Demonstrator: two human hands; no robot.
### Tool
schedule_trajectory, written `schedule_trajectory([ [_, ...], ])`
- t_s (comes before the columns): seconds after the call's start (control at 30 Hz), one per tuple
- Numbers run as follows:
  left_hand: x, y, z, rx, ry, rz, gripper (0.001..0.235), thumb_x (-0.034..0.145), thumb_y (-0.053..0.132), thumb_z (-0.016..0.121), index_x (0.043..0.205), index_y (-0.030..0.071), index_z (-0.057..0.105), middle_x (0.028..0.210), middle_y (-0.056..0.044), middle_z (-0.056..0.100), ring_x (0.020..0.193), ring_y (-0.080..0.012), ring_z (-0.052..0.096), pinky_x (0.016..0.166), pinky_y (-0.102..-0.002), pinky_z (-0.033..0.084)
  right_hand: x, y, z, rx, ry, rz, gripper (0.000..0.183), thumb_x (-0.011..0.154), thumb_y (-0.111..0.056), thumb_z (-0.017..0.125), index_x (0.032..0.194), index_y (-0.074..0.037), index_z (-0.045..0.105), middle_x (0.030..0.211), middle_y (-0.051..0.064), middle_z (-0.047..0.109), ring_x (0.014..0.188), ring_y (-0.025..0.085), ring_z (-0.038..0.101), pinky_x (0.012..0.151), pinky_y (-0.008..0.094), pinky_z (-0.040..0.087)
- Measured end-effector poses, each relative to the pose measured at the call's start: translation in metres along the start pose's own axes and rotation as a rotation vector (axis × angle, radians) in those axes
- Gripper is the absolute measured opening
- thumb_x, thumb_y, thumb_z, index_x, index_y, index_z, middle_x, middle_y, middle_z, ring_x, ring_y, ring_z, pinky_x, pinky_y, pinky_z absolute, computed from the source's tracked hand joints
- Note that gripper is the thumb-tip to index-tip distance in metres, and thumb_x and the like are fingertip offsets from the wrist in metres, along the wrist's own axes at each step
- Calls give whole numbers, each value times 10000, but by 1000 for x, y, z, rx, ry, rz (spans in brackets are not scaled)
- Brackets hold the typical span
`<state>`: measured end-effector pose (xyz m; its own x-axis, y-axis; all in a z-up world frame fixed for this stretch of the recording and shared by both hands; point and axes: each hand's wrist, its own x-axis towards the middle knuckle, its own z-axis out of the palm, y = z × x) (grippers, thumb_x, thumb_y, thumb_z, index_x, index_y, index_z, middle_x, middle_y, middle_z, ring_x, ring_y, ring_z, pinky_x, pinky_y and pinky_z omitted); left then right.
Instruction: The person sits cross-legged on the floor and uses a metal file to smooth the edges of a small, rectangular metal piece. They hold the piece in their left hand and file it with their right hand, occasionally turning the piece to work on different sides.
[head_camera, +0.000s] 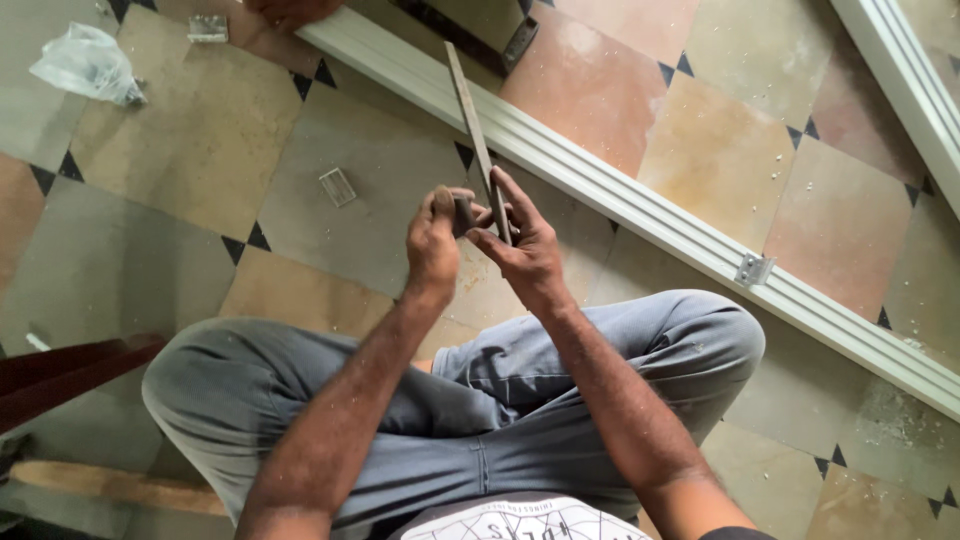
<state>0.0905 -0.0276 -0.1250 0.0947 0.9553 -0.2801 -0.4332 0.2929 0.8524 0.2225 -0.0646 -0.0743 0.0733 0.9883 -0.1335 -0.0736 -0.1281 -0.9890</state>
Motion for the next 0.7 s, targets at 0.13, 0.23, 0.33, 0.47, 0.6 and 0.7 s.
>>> schedule_trajectory([
  [0.13, -5, 18, 6, 166, -49, -98, 325, 1082, 312, 608, 1151, 7, 699, 921, -7, 677, 813, -76, 583, 729, -248, 507, 5, 2, -12, -61, 70, -184, 759, 952, 42, 744, 1606, -110, 391, 978, 17, 716, 886, 74, 687, 789, 226, 604],
  [0.23, -7, 38, 11, 318, -142, -72, 263, 941, 181, 716, 1158, 34, 695, 928, -28, 729, 778, -92, 654, 687, -252, 533, 7, -1, -23, 39, 154, -116, 778, 954, 44, 719, 1632, -105, 366, 952, 23, 703, 808, 52, 623, 682, 197, 514],
  [0.33, -11, 43, 15, 259, -99, -143, 215, 947, 140, 699, 1134, 35, 714, 929, -44, 770, 751, -98, 718, 660, -245, 573, 6, -2, -25, 43, 193, -39, 787, 943, 33, 723, 1632, -102, 367, 940, 20, 683, 728, 31, 569, 569, 181, 458],
  [0.47, -5, 38, 10, 86, -31, -185, 195, 959, 158, 729, 1047, -16, 719, 890, -76, 770, 706, -142, 742, 650, -264, 601, 6, -1, -12, 113, 125, 20, 792, 928, 26, 747, 1619, -105, 383, 970, 15, 676, 729, 22, 565, 561, 172, 450],
  [0.6, -2, 52, 5, 220, -71, -283, 213, 906, 196, 756, 969, -8, 749, 819, -61, 759, 659, -132, 725, 611, -254, 570, 6, -9, -15, 144, 140, 36, 780, 908, 23, 741, 1594, -115, 397, 938, 10, 689, 694, 29, 579, 514, 180, 434],
  [0.7, 1, 66, 1, 344, -182, -284, 243, 912, 221, 771, 919, -21, 778, 760, -69, 744, 638, -120, 679, 601, -243, 530, 5, -16, -23, 157, 155, 52, 774, 922, 12, 754, 1609, -118, 424, 830, -3, 633, 614, 25, 514, 474, 186, 398],
])
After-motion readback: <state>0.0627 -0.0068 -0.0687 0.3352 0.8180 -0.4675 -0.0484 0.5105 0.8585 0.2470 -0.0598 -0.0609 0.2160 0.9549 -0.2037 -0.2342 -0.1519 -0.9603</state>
